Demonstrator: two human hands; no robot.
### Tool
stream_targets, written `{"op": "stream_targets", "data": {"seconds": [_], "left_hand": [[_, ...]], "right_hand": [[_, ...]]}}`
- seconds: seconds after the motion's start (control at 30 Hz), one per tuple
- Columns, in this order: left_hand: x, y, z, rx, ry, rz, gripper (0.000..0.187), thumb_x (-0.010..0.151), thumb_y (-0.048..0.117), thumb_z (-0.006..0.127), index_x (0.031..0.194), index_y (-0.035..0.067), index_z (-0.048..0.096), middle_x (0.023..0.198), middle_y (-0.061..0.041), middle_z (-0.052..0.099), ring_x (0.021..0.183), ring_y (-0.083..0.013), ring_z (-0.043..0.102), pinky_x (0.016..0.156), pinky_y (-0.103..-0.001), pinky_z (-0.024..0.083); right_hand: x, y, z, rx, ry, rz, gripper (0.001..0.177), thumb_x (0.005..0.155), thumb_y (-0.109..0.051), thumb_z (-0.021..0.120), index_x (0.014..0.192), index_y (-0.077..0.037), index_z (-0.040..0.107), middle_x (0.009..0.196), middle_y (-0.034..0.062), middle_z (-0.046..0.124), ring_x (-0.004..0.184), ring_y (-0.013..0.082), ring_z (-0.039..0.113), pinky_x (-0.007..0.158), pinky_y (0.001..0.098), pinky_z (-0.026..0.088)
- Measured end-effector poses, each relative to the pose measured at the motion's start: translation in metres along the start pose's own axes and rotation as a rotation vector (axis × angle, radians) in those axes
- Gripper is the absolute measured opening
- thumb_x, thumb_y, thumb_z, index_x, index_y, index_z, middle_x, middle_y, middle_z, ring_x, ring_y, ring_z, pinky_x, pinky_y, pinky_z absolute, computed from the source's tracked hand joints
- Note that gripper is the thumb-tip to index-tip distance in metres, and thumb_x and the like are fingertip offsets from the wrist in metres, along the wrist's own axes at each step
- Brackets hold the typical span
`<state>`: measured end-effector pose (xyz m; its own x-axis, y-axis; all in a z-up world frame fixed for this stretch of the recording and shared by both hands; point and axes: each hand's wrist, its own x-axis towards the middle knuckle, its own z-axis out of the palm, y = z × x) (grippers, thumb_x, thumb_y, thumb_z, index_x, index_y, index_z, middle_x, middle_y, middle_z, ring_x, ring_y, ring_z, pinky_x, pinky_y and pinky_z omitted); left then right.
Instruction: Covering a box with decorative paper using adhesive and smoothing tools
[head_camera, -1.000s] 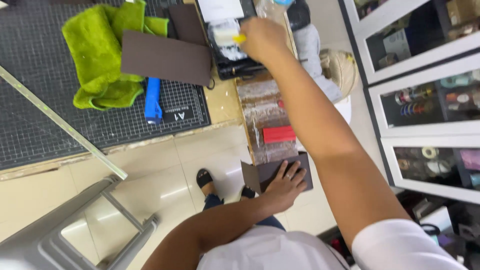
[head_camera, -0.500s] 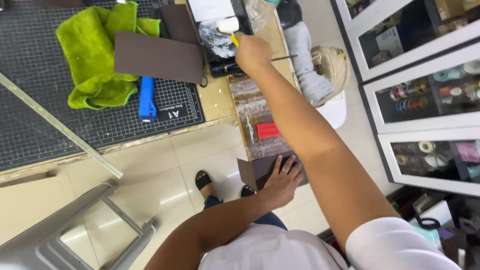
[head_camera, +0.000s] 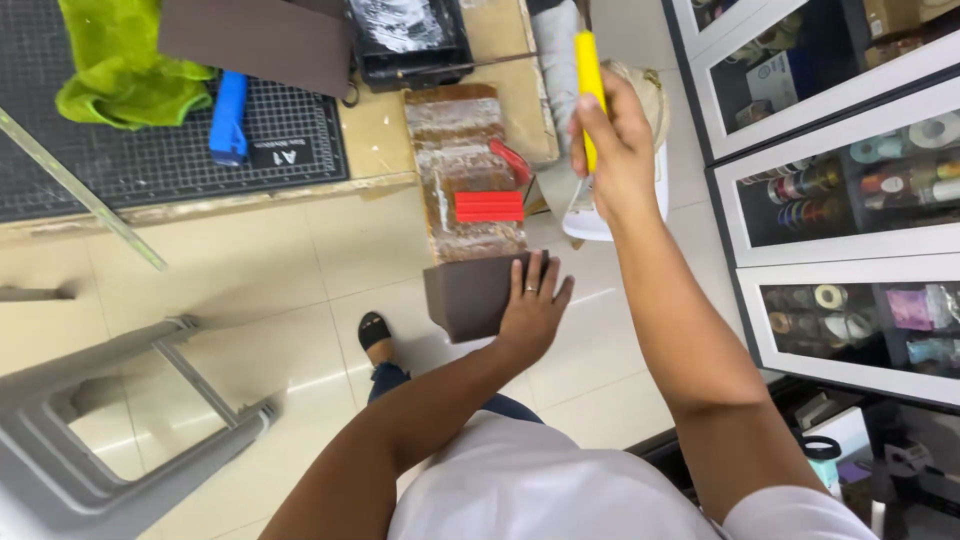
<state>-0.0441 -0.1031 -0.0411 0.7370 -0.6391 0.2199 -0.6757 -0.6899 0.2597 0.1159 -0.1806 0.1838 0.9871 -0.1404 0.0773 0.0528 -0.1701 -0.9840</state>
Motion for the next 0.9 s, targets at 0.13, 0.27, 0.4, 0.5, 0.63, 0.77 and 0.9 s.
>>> {"op": "stream_targets", "data": {"seconds": [0.13,0.27,0.4,0.5,0.63,0.77,0.9], "left_hand": [[0.006,0.017,0.021,0.081,-0.002,-0.113,0.050,0.101,0.024,0.036,0.148,0.018,0.052,0.163,-0.022,0.036,0.151,-0.0564,0.018,0.119,-0.077,0.014],[0.007,0.017,0.021,0.102,0.102,-0.139,0.065,0.100,0.017,0.047,0.163,0.013,0.030,0.168,-0.029,0.016,0.153,-0.0545,0.014,0.120,-0.075,0.019],[0.011,0.017,-0.012,-0.137,-0.124,-0.283,0.098,0.087,0.021,0.078,0.166,0.017,0.020,0.172,-0.021,0.005,0.158,-0.0453,-0.002,0.128,-0.063,0.000],[-0.003,0.019,-0.030,-0.246,-0.039,-0.408,0.100,0.087,0.030,0.078,0.167,0.020,0.018,0.171,-0.020,0.012,0.158,-0.0454,0.003,0.127,-0.064,0.005],[-0.026,-0.010,-0.053,-0.843,0.554,-0.240,0.087,0.091,0.040,0.068,0.163,0.013,0.028,0.169,-0.016,0.026,0.157,-0.0365,0.021,0.129,-0.056,0.018],[-0.093,-0.062,-0.042,-1.369,0.873,-0.132,0.084,0.100,0.062,0.051,0.158,0.004,0.038,0.165,-0.019,0.033,0.156,-0.0327,0.024,0.133,-0.050,0.011],[-0.137,-0.077,-0.018,-1.471,0.784,-0.263,0.081,0.101,0.062,0.048,0.158,0.005,0.040,0.163,-0.018,0.036,0.153,-0.0323,0.028,0.131,-0.050,0.013]], "right_hand": [[-0.067,0.027,-0.061,0.307,0.043,0.005,0.039,0.103,-0.031,0.065,0.136,-0.016,0.051,0.092,0.0122,0.064,0.062,0.0155,0.055,0.057,0.0254,0.048],[-0.105,0.058,-0.119,0.398,0.086,0.039,0.037,0.101,-0.029,0.070,0.132,-0.019,0.052,0.092,0.0139,0.067,0.060,0.0200,0.055,0.059,0.0266,0.047],[-0.119,0.079,-0.176,0.262,0.101,-0.095,0.034,0.111,-0.025,0.058,0.142,-0.018,0.046,0.103,0.0145,0.069,0.076,0.0206,0.070,0.071,0.0247,0.059],[-0.126,0.082,-0.205,0.268,0.121,-0.069,0.029,0.112,-0.020,0.056,0.139,-0.020,0.045,0.105,0.0123,0.070,0.080,0.0186,0.072,0.074,0.0239,0.061],[-0.125,0.085,-0.231,0.139,0.136,-0.190,0.028,0.117,-0.017,0.052,0.143,-0.024,0.043,0.112,0.0183,0.069,0.083,0.0214,0.070,0.078,0.0269,0.060],[-0.131,0.072,-0.228,-0.052,0.090,-0.273,0.033,0.117,-0.005,0.053,0.146,-0.018,0.042,0.108,0.0199,0.068,0.083,0.0203,0.066,0.081,0.0285,0.057],[-0.141,0.061,-0.214,-0.209,-0.005,-0.292,0.038,0.113,0.001,0.060,0.147,-0.009,0.045,0.101,0.0213,0.067,0.076,0.0205,0.060,0.077,0.0303,0.055]]}}
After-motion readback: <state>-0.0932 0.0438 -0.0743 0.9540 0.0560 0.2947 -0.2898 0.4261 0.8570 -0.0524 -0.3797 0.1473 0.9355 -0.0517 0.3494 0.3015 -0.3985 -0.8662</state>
